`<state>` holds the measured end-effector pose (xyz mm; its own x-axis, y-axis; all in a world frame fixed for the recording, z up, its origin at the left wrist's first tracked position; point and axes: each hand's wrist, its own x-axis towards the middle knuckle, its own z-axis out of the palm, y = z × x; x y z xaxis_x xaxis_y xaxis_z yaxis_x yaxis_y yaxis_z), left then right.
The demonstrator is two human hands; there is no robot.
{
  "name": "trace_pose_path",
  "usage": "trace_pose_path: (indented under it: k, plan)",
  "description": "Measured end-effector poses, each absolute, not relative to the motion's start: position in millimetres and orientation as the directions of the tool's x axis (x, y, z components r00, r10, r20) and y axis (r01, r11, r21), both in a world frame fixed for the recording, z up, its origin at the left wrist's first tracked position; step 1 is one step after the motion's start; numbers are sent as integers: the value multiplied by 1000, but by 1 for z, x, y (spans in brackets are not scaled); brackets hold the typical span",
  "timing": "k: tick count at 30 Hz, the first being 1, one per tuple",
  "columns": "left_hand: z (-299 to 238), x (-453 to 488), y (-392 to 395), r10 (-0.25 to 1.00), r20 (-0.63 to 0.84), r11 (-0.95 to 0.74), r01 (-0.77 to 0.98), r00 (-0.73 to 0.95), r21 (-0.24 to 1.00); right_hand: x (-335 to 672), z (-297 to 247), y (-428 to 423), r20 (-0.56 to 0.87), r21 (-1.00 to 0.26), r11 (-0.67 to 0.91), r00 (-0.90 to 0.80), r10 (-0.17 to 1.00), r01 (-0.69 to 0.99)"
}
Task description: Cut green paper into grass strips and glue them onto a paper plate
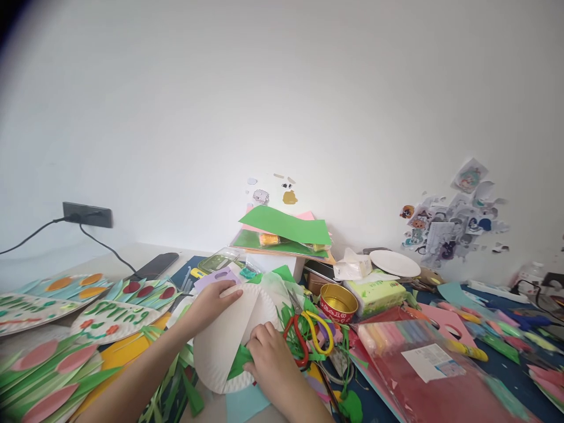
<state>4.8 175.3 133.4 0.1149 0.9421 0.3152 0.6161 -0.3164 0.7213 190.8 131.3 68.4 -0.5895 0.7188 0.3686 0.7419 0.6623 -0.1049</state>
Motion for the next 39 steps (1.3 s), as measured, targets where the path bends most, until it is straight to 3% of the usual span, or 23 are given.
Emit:
trace_pose_path:
  k: [6,11,18,24,28,32,39]
  plan:
    - [135,4,174,945,307,-310,620,114,721,190,67,133,345,-160,567,-493,799,808]
    - [135,3,175,940,322,-322,619,115,716,194,69,130,379,-59,600,-538,753,798]
    - [136,2,174,941,330,-303,641,81,706,192,66,127,379,-230,608,-506,775,760]
    - [134,2,172,944,322,-290,649,73,703,190,64,130,414,-153,628,-527,742,763]
    - [135,2,172,943,324,-294,648,77,702,190,64,129,453,-192,618,-490,745,763]
    - [136,2,173,945,320,-289,649,74,704,191,67,128,344,-277,573,-477,808,771]
    - [136,1,173,940,334,-297,644,69,705,188,72,122,195,-258,546,-511,837,797]
